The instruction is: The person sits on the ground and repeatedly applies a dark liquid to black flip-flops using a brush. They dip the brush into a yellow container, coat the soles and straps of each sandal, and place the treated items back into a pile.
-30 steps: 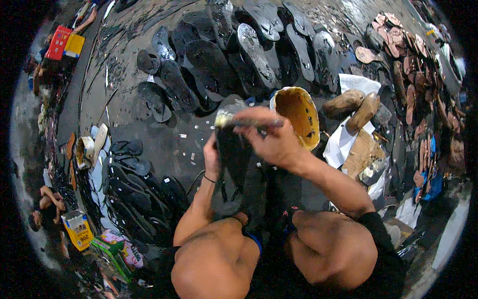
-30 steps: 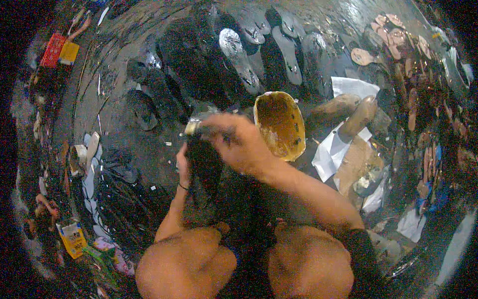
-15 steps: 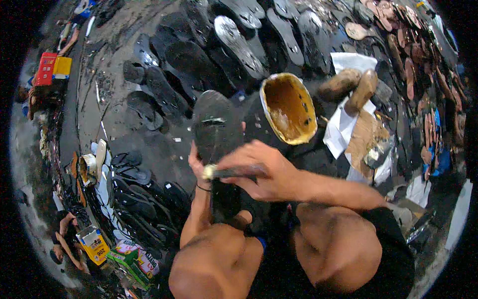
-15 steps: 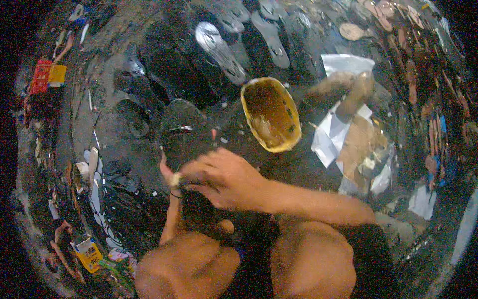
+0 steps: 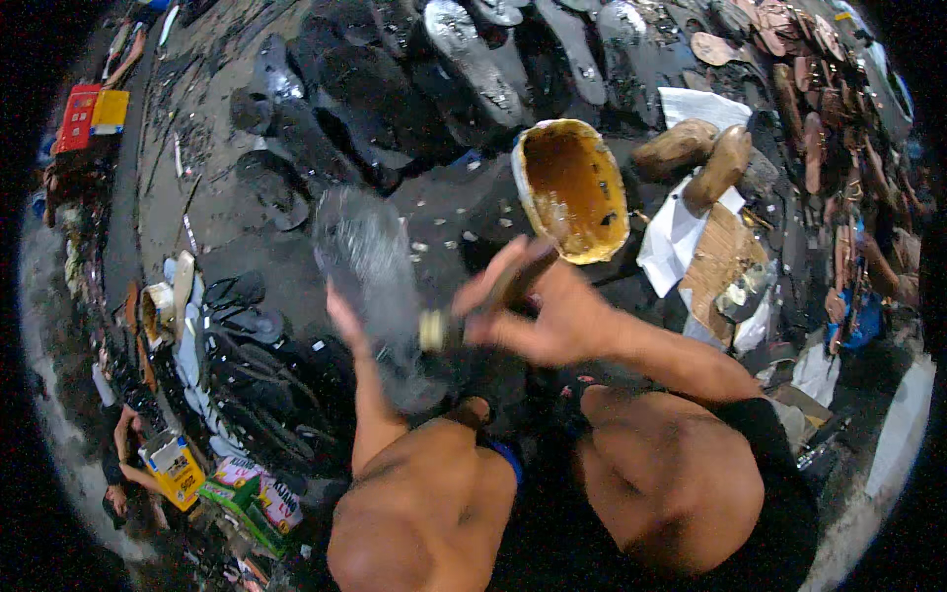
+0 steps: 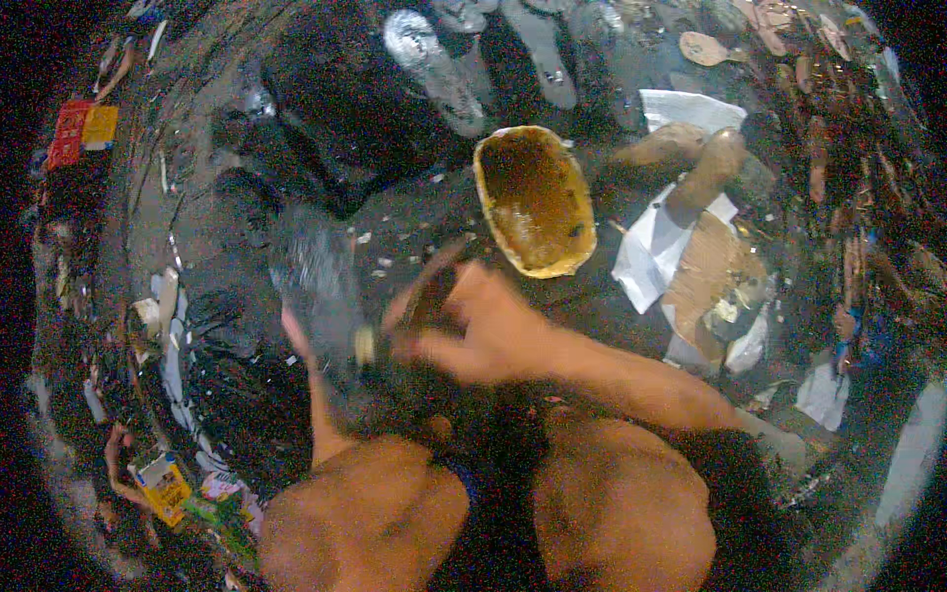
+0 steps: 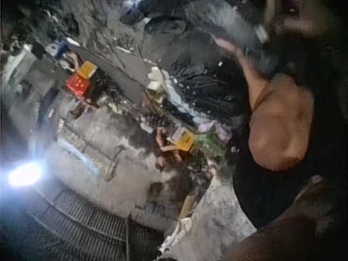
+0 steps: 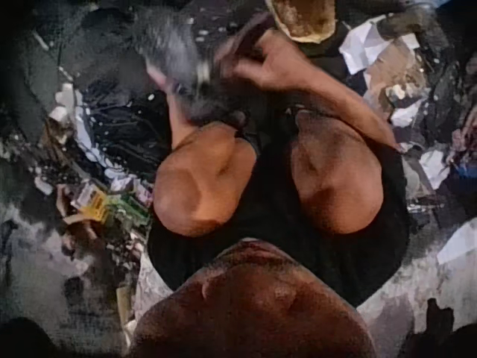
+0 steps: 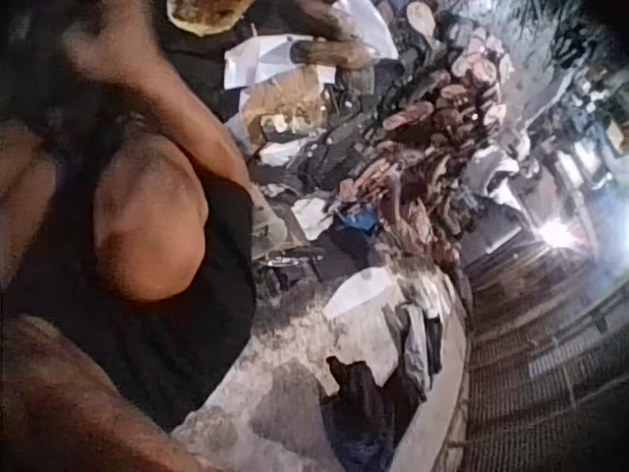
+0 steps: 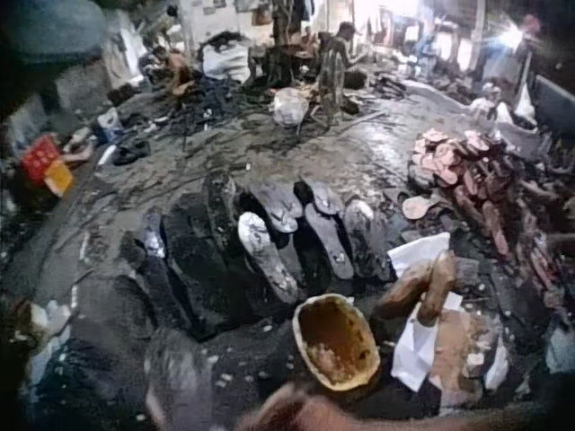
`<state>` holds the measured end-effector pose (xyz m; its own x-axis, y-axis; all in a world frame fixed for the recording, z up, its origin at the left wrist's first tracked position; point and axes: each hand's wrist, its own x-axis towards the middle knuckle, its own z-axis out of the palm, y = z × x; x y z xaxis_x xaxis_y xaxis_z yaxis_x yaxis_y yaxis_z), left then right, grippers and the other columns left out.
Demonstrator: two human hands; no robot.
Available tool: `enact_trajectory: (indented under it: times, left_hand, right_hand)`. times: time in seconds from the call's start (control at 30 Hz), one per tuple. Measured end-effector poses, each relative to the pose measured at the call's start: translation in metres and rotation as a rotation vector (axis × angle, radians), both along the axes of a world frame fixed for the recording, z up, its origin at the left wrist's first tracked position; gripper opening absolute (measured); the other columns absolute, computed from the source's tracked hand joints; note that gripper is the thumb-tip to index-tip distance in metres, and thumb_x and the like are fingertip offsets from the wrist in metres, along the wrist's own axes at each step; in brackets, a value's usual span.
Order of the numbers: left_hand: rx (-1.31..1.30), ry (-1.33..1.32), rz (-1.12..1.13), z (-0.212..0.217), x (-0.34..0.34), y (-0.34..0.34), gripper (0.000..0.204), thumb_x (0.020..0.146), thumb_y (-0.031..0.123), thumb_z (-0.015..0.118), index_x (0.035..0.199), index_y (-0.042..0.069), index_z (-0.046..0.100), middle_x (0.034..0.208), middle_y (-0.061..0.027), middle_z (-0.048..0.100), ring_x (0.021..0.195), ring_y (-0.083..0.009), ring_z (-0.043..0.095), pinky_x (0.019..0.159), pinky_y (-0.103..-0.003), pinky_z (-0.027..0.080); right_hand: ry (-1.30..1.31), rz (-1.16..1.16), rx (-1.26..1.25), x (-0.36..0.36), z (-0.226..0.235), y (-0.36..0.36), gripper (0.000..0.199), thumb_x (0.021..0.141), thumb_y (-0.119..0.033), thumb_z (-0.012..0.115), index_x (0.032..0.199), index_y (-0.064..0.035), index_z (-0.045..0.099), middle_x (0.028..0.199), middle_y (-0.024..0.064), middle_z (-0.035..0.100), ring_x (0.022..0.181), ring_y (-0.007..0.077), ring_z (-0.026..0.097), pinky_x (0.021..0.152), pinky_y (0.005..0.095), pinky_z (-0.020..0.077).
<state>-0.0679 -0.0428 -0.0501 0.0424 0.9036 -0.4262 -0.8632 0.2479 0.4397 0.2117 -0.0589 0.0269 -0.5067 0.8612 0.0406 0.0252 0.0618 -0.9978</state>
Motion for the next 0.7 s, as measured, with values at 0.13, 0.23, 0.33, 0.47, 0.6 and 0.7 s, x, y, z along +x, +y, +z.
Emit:
enact_trajectory:
  times: [0.13, 0.23, 0.33, 0.47, 0.6, 0.7]
  left_hand:
    - [-0.244, -0.004, -0.249, 0.017, -0.012, -0.074, 0.053, 0.103, 0.039, 0.034, 0.131, 0.000, 0.055, 0.123, -0.0192, 0.064, 0.104, -0.0331, 0.065, 0.090, -0.045, 0.055]
    - [-0.285, 0.075, -0.371, 0.034, -0.019, -0.096, 0.054, 0.103, 0.044, 0.036, 0.127, 0.001, 0.058, 0.114, -0.0175, 0.068, 0.092, -0.0311, 0.068, 0.079, -0.042, 0.058]
    - [-0.431, -0.007, -0.283, 0.041, -0.024, -0.093, 0.055, 0.102, 0.047, 0.037, 0.123, 0.002, 0.060, 0.107, -0.0184, 0.069, 0.089, -0.0300, 0.068, 0.078, -0.043, 0.058]
    - [-0.419, 0.150, -0.253, 0.040, -0.023, -0.075, 0.053, 0.101, 0.045, 0.036, 0.118, 0.001, 0.060, 0.102, -0.0171, 0.069, 0.087, -0.0284, 0.068, 0.077, -0.042, 0.057]
    - [-0.359, 0.283, -0.167, 0.034, -0.006, -0.039, 0.053, 0.099, 0.043, 0.034, 0.111, -0.001, 0.061, 0.096, -0.0137, 0.069, 0.078, -0.0272, 0.067, 0.072, -0.038, 0.057]
    - [-0.279, 0.397, -0.251, 0.034, 0.018, 0.003, 0.047, 0.100, 0.040, 0.037, 0.115, 0.002, 0.062, 0.098, -0.0104, 0.070, 0.079, -0.0235, 0.068, 0.072, -0.035, 0.057]
  right_hand:
    - [-0.600, -0.652, 0.194, 0.058, -0.043, 0.063, 0.022, 0.085, -0.021, 0.074, 0.100, -0.0058, 0.072, 0.098, 0.0156, 0.072, 0.085, 0.0308, 0.070, 0.078, 0.0380, 0.0537]
    - [-0.817, -0.673, 0.304, 0.080, -0.050, 0.070, 0.023, 0.086, -0.022, 0.074, 0.101, -0.0046, 0.072, 0.094, 0.0168, 0.072, 0.081, 0.0316, 0.071, 0.075, 0.0389, 0.0542]
    - [-0.626, -0.864, 0.404, 0.090, -0.023, 0.027, 0.022, 0.086, -0.013, 0.074, 0.105, -0.0026, 0.071, 0.093, 0.0158, 0.072, 0.081, 0.0256, 0.070, 0.072, 0.0354, 0.0533]
    - [-1.218, -0.126, -0.166, 0.119, 0.025, -0.021, 0.033, 0.087, -0.031, 0.072, 0.102, -0.0012, 0.069, 0.091, 0.0228, 0.069, 0.080, 0.0364, 0.067, 0.071, 0.0439, 0.0519]
    - [-0.551, -0.250, -0.617, 0.145, 0.039, -0.026, 0.035, 0.094, -0.029, 0.067, 0.116, -0.0020, 0.066, 0.105, 0.0113, 0.071, 0.094, 0.0235, 0.069, 0.081, 0.0408, 0.0535]
    - [0.299, -0.511, -0.689, 0.115, 0.031, 0.002, 0.032, 0.096, -0.026, 0.066, 0.117, -0.0014, 0.065, 0.109, 0.0081, 0.070, 0.096, 0.0172, 0.068, 0.084, 0.0340, 0.0536]
